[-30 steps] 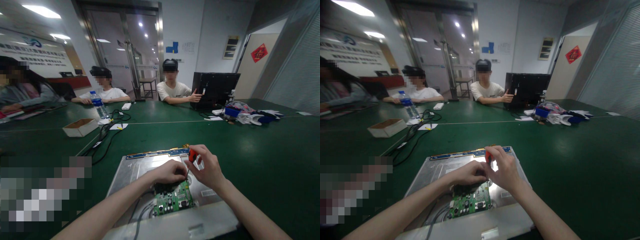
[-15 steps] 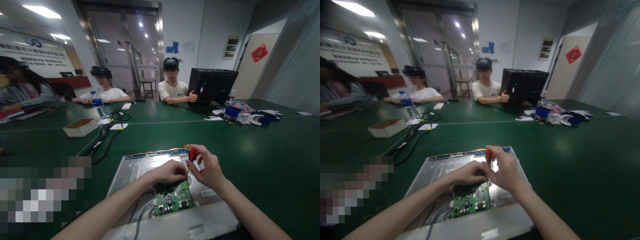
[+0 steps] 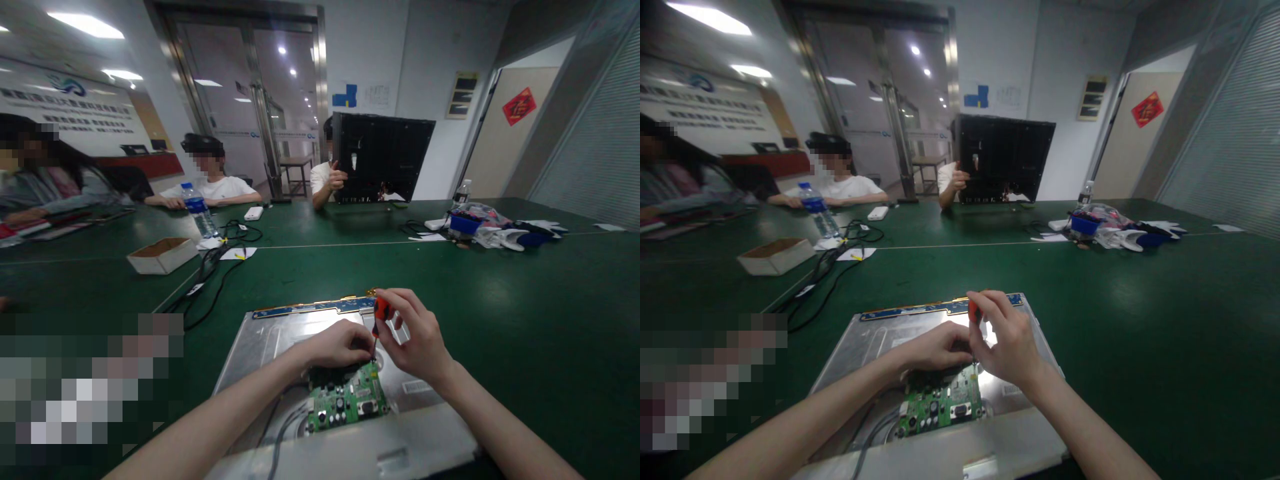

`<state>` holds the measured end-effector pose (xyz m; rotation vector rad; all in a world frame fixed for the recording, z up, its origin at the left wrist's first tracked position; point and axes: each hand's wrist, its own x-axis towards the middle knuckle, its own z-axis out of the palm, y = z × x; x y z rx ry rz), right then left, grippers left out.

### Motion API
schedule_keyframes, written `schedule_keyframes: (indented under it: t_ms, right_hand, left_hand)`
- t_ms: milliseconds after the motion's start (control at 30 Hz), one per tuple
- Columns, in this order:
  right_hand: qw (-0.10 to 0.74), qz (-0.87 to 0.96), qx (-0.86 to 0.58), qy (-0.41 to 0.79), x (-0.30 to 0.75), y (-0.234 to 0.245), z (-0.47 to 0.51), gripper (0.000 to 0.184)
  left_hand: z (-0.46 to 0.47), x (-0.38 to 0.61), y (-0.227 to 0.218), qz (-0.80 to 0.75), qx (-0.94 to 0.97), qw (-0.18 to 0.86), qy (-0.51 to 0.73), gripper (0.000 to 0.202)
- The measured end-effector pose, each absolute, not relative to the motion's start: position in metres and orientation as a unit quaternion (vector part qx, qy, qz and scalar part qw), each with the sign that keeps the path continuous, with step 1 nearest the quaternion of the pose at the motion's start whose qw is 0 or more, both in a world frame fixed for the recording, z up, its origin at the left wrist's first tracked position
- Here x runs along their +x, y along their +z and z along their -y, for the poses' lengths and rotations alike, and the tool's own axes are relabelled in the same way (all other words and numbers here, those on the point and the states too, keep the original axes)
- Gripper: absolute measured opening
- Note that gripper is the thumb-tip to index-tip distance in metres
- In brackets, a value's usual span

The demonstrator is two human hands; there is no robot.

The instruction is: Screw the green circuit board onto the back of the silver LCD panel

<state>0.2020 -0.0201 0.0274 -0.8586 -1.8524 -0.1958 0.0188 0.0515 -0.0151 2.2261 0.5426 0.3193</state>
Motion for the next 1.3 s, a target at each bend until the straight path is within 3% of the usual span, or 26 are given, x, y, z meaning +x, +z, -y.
schedule_keyframes:
  t_ms: [333, 1300]
  right_hand:
    - [0.532, 0.762, -0.360, -0.081, 0.2033, 0.0230, 0.0169, 0.029]
    - [0.522, 0.773, -0.354, -0.075, 0.2022, 0.0245, 0.0179, 0.043]
  left_hand:
    - [-0.0518, 0.0188, -0.0149, -0.203, 0.882, 0.405, 0.131, 0.008]
    - [-0.0509, 0.0178, -0.0156, -0.205, 0.880, 0.409, 0.128, 0.008]
